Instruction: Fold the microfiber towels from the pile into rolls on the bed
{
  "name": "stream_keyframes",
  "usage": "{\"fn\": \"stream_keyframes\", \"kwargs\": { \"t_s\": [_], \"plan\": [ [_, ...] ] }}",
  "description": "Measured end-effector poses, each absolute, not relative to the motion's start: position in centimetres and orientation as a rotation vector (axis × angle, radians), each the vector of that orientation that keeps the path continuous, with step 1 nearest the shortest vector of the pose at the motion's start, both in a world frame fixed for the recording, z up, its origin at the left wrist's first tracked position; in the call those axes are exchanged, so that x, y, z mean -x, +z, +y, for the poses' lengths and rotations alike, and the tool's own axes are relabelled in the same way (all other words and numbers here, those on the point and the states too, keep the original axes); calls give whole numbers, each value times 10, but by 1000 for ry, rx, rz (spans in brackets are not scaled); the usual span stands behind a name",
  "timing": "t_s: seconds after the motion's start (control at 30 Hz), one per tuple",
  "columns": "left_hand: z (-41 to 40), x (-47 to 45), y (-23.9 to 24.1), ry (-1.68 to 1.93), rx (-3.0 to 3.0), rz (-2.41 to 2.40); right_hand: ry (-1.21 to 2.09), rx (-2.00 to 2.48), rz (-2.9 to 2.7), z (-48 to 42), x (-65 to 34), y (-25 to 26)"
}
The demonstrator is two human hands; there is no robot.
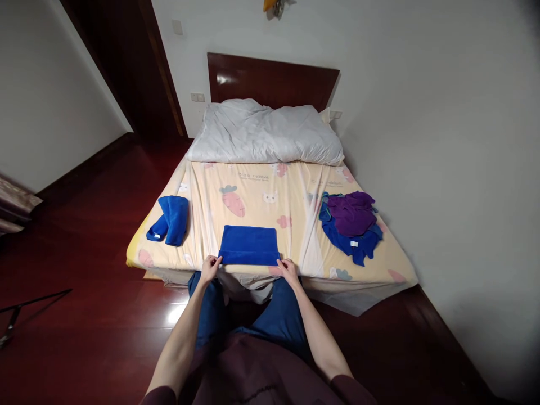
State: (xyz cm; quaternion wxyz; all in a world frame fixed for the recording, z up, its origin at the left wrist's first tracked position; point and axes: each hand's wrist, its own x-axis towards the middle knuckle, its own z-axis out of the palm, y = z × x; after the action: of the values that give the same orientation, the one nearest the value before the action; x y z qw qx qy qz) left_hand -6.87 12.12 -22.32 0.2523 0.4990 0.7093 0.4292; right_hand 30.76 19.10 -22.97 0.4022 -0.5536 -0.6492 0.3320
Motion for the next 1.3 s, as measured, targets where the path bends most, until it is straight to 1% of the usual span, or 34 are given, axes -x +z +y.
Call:
{"fn": "stream_keyframes", "kwargs": {
  "t_s": [0.4,0.5,0.57,0.63,0.7,0.77,0.87,0.97,1.17,1.3],
  "plan": [
    [127,63,-217,1132,-1305,2029,856,1414,-1545,192,-308,-230],
    [124,57,-211,1172,-1268,2081,828,1436,-1465,189,-309,-228],
    [116,54,-202,1230,-1331,2111,774,1478,-1354,183,-312,-224],
    [106,52,-190,1224,-1550,2061,702,1498,-1298,174,-314,-217],
    [99,51,-179,1089,-1831,1919,633,1465,-1393,165,-314,-206],
    [98,49,-173,915,-2022,1782,588,1382,-1612,159,-311,-194],
    [110,43,-176,734,-2153,1681,564,1253,-1921,159,-298,-183],
    [124,37,-187,619,-2166,1688,556,1194,-2129,165,-284,-187],
    [139,34,-202,592,-2133,1719,500,1277,-2233,181,-268,-214],
    [142,35,-203,609,-2131,1795,492,1351,-2208,191,-266,-219]
  ]
}}
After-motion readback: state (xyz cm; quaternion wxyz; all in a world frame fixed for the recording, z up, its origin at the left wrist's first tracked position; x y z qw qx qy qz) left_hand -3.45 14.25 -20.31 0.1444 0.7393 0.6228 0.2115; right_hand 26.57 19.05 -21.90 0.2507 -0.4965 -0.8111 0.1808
